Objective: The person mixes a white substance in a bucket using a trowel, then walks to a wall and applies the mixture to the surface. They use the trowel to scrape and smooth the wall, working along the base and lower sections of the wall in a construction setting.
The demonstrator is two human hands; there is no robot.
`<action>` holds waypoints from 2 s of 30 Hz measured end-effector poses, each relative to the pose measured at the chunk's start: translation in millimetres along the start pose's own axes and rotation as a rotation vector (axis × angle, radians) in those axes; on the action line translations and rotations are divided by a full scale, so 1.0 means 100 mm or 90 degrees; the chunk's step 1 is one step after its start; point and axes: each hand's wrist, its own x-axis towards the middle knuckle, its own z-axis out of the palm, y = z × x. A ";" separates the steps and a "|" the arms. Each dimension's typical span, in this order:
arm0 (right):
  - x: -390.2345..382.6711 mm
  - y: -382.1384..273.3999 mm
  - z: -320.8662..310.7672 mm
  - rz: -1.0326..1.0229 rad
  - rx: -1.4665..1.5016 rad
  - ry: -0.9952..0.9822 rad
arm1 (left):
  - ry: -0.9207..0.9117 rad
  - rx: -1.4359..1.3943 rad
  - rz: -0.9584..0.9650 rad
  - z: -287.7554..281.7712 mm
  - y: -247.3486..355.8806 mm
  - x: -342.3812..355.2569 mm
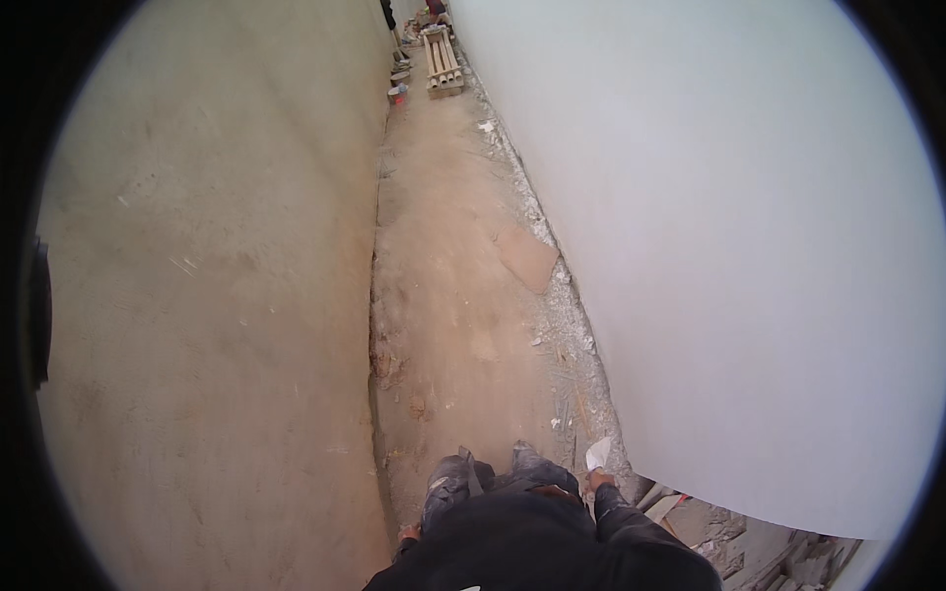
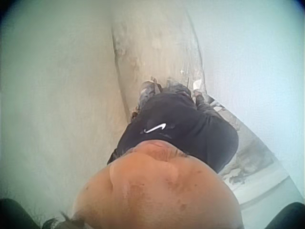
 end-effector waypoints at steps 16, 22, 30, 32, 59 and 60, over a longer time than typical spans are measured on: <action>1.23 -5.84 0.59 -0.271 0.031 0.304 | -0.101 0.218 0.062 2.81 4.76 1.26; 2.16 -5.68 0.94 -0.284 -0.579 0.012 | -0.154 0.205 0.246 3.88 7.07 1.54; 2.88 -7.52 1.03 -0.139 -0.349 0.062 | -0.085 0.170 0.193 5.65 9.01 2.13; 2.83 -8.82 1.13 -0.083 -0.020 0.066 | -0.009 0.241 0.282 5.68 9.40 2.36; 4.75 -16.30 2.01 -0.030 -0.077 -0.010 | -0.125 0.451 0.238 9.92 17.36 3.53; 5.00 -16.25 1.82 -0.090 -0.192 0.079 | -0.159 0.581 0.223 10.49 17.48 3.34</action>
